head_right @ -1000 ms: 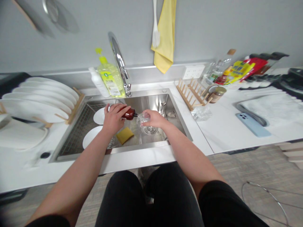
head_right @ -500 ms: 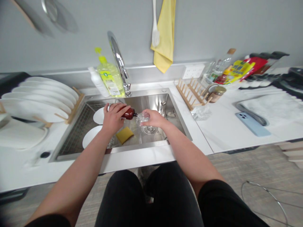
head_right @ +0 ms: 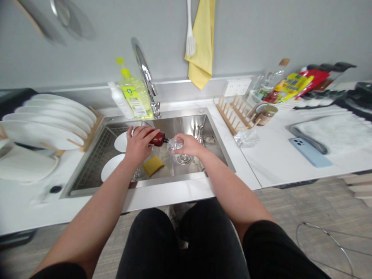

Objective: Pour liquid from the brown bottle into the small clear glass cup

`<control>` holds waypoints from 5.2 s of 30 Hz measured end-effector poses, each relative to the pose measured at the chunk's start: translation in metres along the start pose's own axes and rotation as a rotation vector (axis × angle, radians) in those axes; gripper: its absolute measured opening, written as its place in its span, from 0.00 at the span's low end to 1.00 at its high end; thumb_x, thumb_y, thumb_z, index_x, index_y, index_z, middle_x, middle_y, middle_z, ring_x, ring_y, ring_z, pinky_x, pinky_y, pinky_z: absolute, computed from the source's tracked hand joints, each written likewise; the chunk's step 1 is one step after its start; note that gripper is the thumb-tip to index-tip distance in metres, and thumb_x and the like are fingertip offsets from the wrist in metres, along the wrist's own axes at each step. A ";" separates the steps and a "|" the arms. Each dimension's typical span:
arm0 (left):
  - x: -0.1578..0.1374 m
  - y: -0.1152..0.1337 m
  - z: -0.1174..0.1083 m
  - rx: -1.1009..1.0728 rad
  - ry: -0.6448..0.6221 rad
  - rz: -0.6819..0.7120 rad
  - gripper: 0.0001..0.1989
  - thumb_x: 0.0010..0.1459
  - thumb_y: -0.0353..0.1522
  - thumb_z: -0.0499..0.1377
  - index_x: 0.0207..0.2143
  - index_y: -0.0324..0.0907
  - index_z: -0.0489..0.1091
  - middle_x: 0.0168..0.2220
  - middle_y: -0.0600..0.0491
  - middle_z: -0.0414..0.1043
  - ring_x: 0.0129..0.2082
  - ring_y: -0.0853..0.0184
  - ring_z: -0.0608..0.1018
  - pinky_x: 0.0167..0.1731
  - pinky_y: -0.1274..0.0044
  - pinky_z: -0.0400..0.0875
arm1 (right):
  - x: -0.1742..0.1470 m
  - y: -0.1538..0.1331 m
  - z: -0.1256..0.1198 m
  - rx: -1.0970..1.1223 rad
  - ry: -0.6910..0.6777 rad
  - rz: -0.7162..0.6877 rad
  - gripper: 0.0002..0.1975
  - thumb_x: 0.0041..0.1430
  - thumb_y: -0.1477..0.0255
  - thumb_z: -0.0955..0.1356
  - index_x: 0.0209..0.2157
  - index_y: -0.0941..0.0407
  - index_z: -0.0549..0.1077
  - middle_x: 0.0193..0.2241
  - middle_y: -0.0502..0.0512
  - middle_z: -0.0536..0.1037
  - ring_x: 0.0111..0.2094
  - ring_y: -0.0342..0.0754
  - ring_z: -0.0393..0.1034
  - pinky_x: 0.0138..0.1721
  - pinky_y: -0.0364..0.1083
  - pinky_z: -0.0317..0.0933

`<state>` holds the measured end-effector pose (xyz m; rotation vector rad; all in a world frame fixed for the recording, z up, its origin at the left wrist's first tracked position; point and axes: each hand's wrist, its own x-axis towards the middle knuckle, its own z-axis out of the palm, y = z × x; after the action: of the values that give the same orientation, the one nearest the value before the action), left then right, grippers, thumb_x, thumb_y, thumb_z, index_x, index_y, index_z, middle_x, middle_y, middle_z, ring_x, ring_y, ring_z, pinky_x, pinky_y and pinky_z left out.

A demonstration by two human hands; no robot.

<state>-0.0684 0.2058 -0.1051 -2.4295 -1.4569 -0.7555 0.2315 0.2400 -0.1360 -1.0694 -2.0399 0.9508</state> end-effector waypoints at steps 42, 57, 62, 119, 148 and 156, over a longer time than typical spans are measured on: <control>-0.001 0.007 -0.006 -0.013 0.030 0.001 0.38 0.63 0.23 0.61 0.72 0.61 0.74 0.72 0.49 0.77 0.75 0.48 0.72 0.81 0.45 0.42 | -0.001 -0.002 0.001 -0.012 0.038 0.006 0.32 0.49 0.60 0.85 0.54 0.53 0.81 0.48 0.57 0.88 0.50 0.59 0.84 0.57 0.56 0.75; -0.001 0.009 -0.009 0.016 0.045 0.021 0.36 0.65 0.23 0.59 0.71 0.59 0.74 0.72 0.49 0.77 0.76 0.50 0.71 0.82 0.46 0.42 | -0.002 -0.001 0.001 -0.017 0.030 -0.020 0.33 0.50 0.59 0.86 0.55 0.53 0.81 0.50 0.59 0.88 0.52 0.61 0.84 0.58 0.57 0.75; -0.001 0.010 -0.010 0.003 0.043 0.018 0.37 0.64 0.23 0.60 0.72 0.59 0.74 0.72 0.48 0.76 0.76 0.49 0.71 0.81 0.45 0.42 | -0.001 -0.001 0.000 -0.019 0.023 -0.021 0.33 0.50 0.58 0.86 0.55 0.53 0.81 0.50 0.58 0.88 0.52 0.60 0.84 0.58 0.57 0.74; 0.007 0.017 -0.031 0.119 0.102 0.128 0.33 0.70 0.25 0.60 0.72 0.59 0.73 0.70 0.49 0.79 0.74 0.49 0.74 0.80 0.46 0.49 | -0.001 0.000 0.002 0.047 0.084 -0.118 0.31 0.50 0.57 0.86 0.53 0.52 0.82 0.49 0.57 0.87 0.51 0.60 0.83 0.57 0.55 0.73; 0.026 0.028 -0.055 0.153 0.045 0.162 0.32 0.71 0.24 0.59 0.72 0.59 0.73 0.70 0.49 0.78 0.74 0.49 0.73 0.81 0.44 0.48 | 0.001 -0.001 0.003 0.110 0.148 -0.152 0.32 0.50 0.56 0.85 0.54 0.52 0.81 0.50 0.56 0.87 0.51 0.60 0.82 0.57 0.56 0.74; 0.031 0.032 -0.065 0.184 0.029 0.199 0.33 0.70 0.24 0.57 0.72 0.58 0.72 0.71 0.49 0.78 0.75 0.50 0.72 0.82 0.44 0.46 | 0.001 0.001 0.004 0.128 0.175 -0.170 0.33 0.51 0.55 0.84 0.55 0.52 0.81 0.51 0.57 0.87 0.51 0.60 0.82 0.57 0.57 0.73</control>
<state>-0.0493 0.1862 -0.0314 -2.3671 -1.1939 -0.5837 0.2276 0.2400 -0.1386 -0.8647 -1.8673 0.8572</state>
